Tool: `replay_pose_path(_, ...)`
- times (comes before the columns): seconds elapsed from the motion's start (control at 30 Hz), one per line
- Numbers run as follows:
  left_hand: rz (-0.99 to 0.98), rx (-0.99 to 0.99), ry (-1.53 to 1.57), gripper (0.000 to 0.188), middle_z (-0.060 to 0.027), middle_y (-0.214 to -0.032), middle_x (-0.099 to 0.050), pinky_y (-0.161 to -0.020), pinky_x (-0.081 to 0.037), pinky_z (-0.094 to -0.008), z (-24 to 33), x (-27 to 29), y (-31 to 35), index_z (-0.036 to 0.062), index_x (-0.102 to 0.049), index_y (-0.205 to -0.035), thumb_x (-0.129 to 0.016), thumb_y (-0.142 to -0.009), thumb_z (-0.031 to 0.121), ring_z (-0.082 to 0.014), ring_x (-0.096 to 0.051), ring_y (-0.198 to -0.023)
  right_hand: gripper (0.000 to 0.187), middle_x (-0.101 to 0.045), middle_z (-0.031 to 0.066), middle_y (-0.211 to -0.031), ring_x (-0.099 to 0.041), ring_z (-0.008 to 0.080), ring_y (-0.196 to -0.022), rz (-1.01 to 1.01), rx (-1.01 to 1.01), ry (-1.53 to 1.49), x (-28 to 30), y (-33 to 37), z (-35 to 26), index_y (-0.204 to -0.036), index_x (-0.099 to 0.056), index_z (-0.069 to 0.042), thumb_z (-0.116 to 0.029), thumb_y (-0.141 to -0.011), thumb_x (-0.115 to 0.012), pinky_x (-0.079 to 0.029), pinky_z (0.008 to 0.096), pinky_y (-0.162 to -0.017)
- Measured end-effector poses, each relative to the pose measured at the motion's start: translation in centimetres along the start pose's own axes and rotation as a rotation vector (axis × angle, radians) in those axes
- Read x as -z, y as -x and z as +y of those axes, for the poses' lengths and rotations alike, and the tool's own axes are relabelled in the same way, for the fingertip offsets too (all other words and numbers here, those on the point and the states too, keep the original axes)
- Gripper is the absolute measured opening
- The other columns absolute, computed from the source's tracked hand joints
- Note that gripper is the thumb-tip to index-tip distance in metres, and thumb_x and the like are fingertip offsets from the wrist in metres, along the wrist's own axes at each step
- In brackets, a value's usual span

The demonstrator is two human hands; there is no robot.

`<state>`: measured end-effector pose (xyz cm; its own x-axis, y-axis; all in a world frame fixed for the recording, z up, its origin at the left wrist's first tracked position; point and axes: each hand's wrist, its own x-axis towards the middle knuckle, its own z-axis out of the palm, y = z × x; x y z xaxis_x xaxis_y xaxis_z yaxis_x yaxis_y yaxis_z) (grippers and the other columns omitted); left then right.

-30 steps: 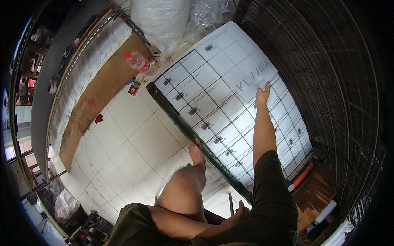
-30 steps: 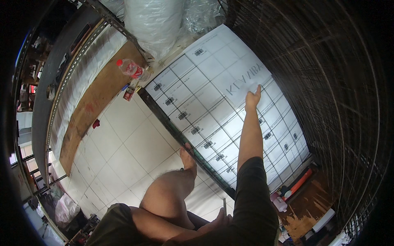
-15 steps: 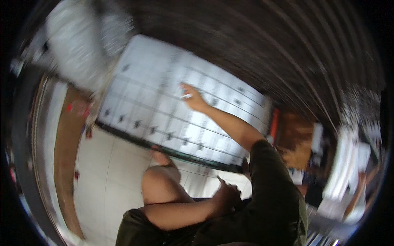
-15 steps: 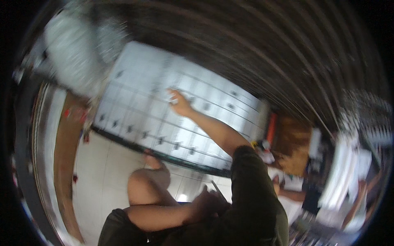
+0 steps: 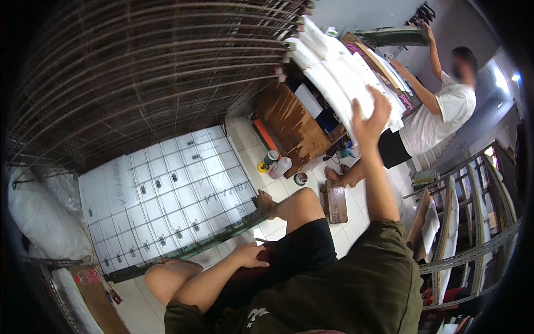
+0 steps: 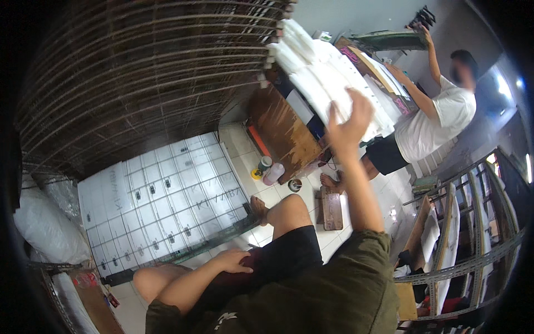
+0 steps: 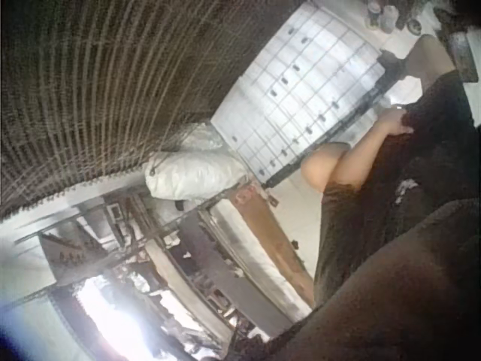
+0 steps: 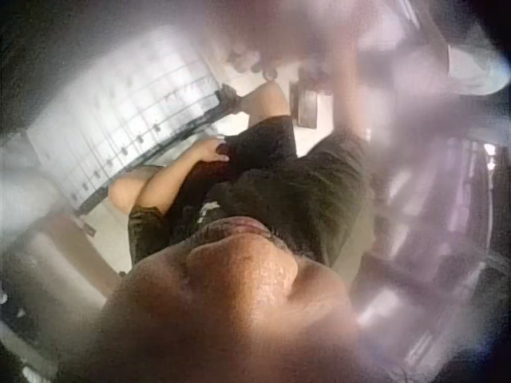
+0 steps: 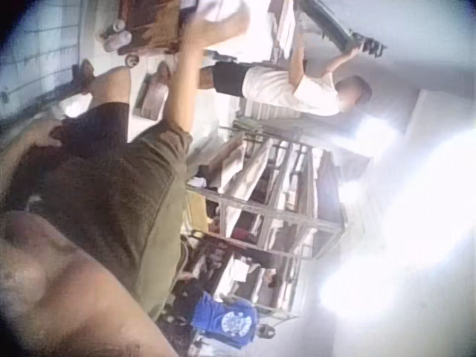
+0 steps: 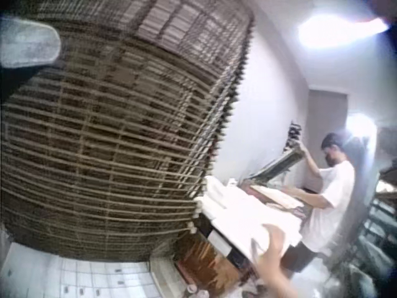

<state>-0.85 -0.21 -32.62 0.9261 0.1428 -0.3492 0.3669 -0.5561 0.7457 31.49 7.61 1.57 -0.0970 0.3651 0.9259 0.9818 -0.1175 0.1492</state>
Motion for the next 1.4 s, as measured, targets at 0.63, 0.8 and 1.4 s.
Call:
replay_pose_path(0.63, 0.811, 0.014, -0.052, 0.043, -0.0114, -0.103, -0.065, -0.084, -0.05, -0.0393, 0.0, 4.4, 1.3, 0.009, -0.065, -0.111, -0.072, -0.08, 0.038, -0.0305, -0.062, -0.097, 0.021, -0.067, 0.0156, -0.095, -0.063, 0.0357, -0.091, -0.202, -0.211, 0.143, -1.1, -5.7, 19.6, -0.101, -0.062, -0.006, -0.012, -0.083, -0.053, -0.047, 0.0478, -0.077)
replay_pose_path(0.8, 1.268, -0.148, -0.344, 0.044, -0.0092, -0.108, -0.059, -0.084, -0.048, -0.0409, 6.1, 10.5, 7.1, 0.012, -0.065, -0.113, -0.075, -0.075, 0.032, -0.0298, -0.057, -0.103, 0.011, -0.055, 0.0109, -0.08, -0.055, 0.0316, -0.078, -0.329, 0.373, -0.08, 6.0, -5.6, 0.3, -0.085, -0.059, -0.006, -0.008, -0.075, -0.055, -0.039, 0.0434, -0.069)
replay_pose_path(1.4, 1.415, 0.104, 0.283, 0.034, -0.0208, -0.083, -0.065, -0.069, -0.047, -0.0501, 4.8, 14.8, 6.8, 0.0049, -0.064, -0.093, -0.049, -0.095, 0.035, -0.0412, -0.062, -0.079, 0.06, -0.049, 0.0124, -0.121, -0.048, 0.0241, -0.114, -0.878, -1.013, -1.408, -3.1, 14.9, -21.3, -0.137, -0.037, -0.004, -0.007, -0.084, -0.066, -0.037, 0.0358, -0.097)
